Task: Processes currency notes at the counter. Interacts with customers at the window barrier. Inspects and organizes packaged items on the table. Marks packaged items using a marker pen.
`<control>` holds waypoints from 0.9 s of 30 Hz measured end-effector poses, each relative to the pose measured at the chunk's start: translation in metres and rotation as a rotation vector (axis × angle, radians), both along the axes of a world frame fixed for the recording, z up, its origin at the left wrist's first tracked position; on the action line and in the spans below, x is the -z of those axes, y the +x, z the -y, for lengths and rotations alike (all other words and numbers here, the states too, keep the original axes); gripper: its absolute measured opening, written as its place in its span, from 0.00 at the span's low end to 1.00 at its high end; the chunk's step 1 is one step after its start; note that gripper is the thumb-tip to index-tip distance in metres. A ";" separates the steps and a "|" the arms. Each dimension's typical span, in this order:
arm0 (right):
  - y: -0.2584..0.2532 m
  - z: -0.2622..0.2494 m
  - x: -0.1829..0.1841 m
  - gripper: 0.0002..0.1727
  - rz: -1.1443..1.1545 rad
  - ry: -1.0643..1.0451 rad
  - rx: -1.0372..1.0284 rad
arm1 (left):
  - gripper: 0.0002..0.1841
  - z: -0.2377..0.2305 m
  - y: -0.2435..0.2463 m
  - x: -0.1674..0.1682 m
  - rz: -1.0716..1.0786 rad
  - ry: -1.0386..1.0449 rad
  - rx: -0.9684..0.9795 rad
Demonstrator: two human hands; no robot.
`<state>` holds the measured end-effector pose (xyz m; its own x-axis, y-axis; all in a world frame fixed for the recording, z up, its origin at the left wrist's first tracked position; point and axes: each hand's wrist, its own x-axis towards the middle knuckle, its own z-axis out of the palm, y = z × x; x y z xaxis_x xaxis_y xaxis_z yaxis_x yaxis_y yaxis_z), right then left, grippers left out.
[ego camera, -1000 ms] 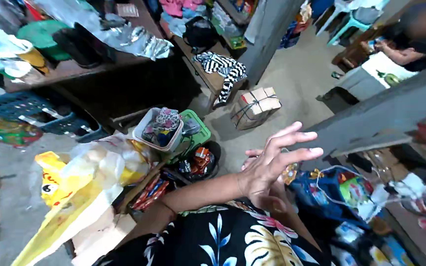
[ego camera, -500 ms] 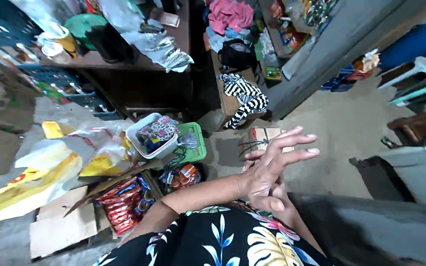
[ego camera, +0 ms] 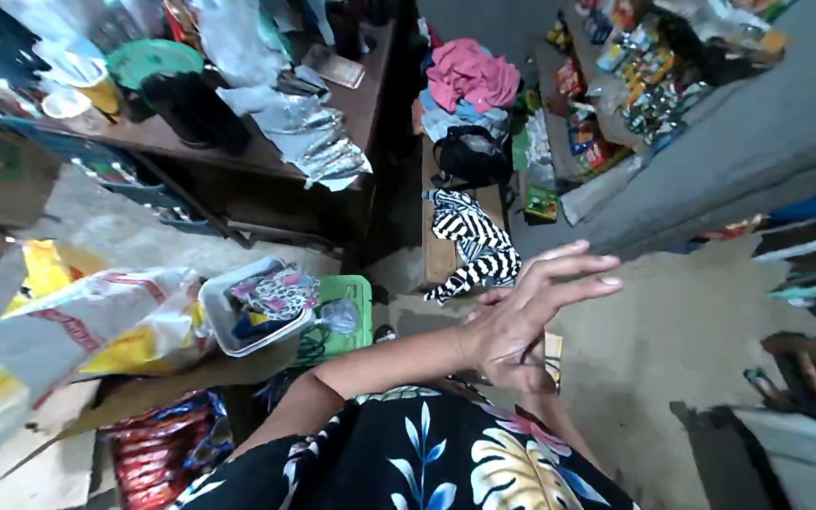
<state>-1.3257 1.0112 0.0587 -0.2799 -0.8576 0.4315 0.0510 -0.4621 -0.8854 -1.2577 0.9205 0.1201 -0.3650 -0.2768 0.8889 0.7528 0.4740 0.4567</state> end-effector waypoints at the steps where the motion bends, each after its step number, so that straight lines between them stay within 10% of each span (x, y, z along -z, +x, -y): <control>1: -0.004 0.013 -0.008 0.38 0.063 0.065 -0.033 | 0.46 0.017 -0.005 -0.004 0.022 -0.002 -0.019; 4: -0.017 0.057 -0.032 0.26 0.231 0.256 -0.152 | 0.46 0.067 -0.013 -0.011 0.036 -0.034 -0.087; 8: -0.026 0.134 0.001 0.26 -0.020 0.043 -0.403 | 0.52 0.122 0.010 -0.015 0.163 0.004 -0.265; 13: -0.017 0.210 -0.007 0.16 -0.308 0.313 -0.587 | 0.56 0.183 0.086 -0.015 0.252 0.223 -0.679; 19: -0.034 0.331 0.011 0.14 -0.587 0.585 -0.775 | 0.35 0.176 0.184 0.055 0.222 0.749 -1.092; 27: -0.064 0.549 0.057 0.14 -0.894 0.450 -0.892 | 0.21 0.237 0.127 0.111 0.187 1.186 -1.468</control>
<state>-1.3895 0.4618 0.0015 0.6734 -0.7133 -0.1943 -0.4917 -0.2359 -0.8382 -1.1305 0.6840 0.0091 0.6387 -0.7693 0.0150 0.0112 0.0288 0.9995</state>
